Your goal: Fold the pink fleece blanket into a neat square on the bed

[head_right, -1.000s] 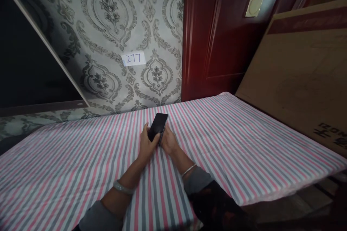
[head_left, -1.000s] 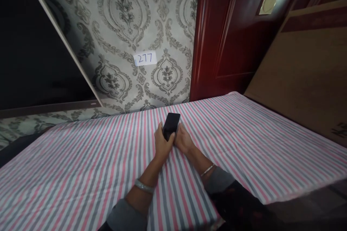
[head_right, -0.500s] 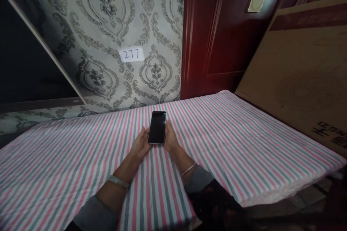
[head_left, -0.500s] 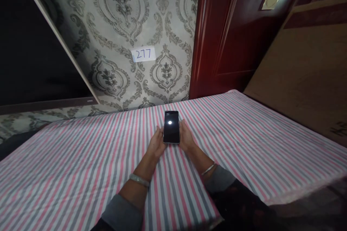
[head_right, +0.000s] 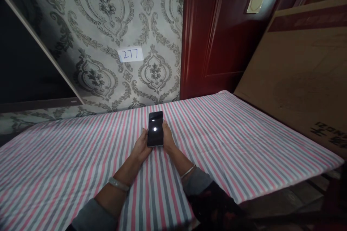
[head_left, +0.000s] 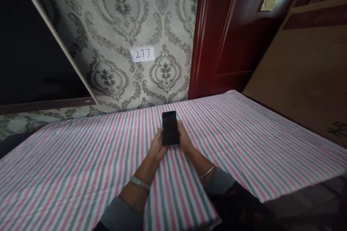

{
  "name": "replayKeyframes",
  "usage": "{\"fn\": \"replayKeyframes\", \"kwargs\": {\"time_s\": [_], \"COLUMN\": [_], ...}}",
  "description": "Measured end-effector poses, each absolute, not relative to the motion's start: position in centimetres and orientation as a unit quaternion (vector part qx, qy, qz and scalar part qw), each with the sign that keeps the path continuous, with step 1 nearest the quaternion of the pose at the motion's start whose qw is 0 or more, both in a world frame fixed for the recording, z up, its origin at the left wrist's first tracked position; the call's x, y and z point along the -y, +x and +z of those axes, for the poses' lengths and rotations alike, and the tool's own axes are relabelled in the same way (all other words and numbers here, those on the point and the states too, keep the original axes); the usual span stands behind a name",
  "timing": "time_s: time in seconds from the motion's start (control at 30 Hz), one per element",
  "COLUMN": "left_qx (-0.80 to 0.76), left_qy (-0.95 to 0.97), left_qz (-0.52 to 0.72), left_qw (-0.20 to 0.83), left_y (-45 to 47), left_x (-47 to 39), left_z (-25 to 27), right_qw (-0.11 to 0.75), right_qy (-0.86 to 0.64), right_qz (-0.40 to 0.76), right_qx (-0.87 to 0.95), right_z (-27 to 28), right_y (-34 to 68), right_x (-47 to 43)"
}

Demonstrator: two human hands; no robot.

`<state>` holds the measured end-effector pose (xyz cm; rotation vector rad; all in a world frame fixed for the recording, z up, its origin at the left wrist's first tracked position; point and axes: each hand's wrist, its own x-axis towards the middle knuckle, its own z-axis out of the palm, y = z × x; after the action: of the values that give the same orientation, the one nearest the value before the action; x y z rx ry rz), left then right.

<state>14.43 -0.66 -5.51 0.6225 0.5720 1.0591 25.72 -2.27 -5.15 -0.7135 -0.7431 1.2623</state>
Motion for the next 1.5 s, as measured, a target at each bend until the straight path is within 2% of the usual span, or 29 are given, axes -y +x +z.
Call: {"fn": "replayKeyframes", "kwargs": {"time_s": [0.17,0.47,0.7,0.9,1.17,1.33,1.5], "left_qx": [-0.271,-0.226,-0.273,-0.25,-0.226,-0.195,-0.154], "left_qy": [0.286,0.285,0.27,0.308,0.312,0.306,0.3], "left_qz": [0.498,0.424,0.431,0.363,0.337,0.292,0.254], "left_qw": [0.772,0.829,0.816,0.843,0.859,0.885,0.906], "left_y": [14.5,14.4,14.5,14.8,14.6,14.4,14.1], "left_x": [0.6,1.0,1.3,2.2,2.3,2.7,2.5], "left_z": [-5.8,-5.1,-4.6,-3.3,-3.2,-3.1,-3.5], "right_qw": [0.714,0.655,0.645,0.613,0.611,0.58,0.624], "right_qy": [-0.313,-0.296,-0.28,-0.255,-0.28,-0.331,-0.328], "right_qz": [0.519,0.622,0.659,0.715,0.697,0.706,0.657], "right_qx": [0.35,0.309,0.266,0.22,0.249,0.237,0.267], "right_z": [-4.9,-4.0,-3.4,-3.2,-3.1,-3.7,-3.7], "right_y": [25.3,27.1,28.4,29.0,29.5,29.9,30.1], "right_x": [2.4,2.3,2.0,2.2,2.2,2.0,1.9]}}
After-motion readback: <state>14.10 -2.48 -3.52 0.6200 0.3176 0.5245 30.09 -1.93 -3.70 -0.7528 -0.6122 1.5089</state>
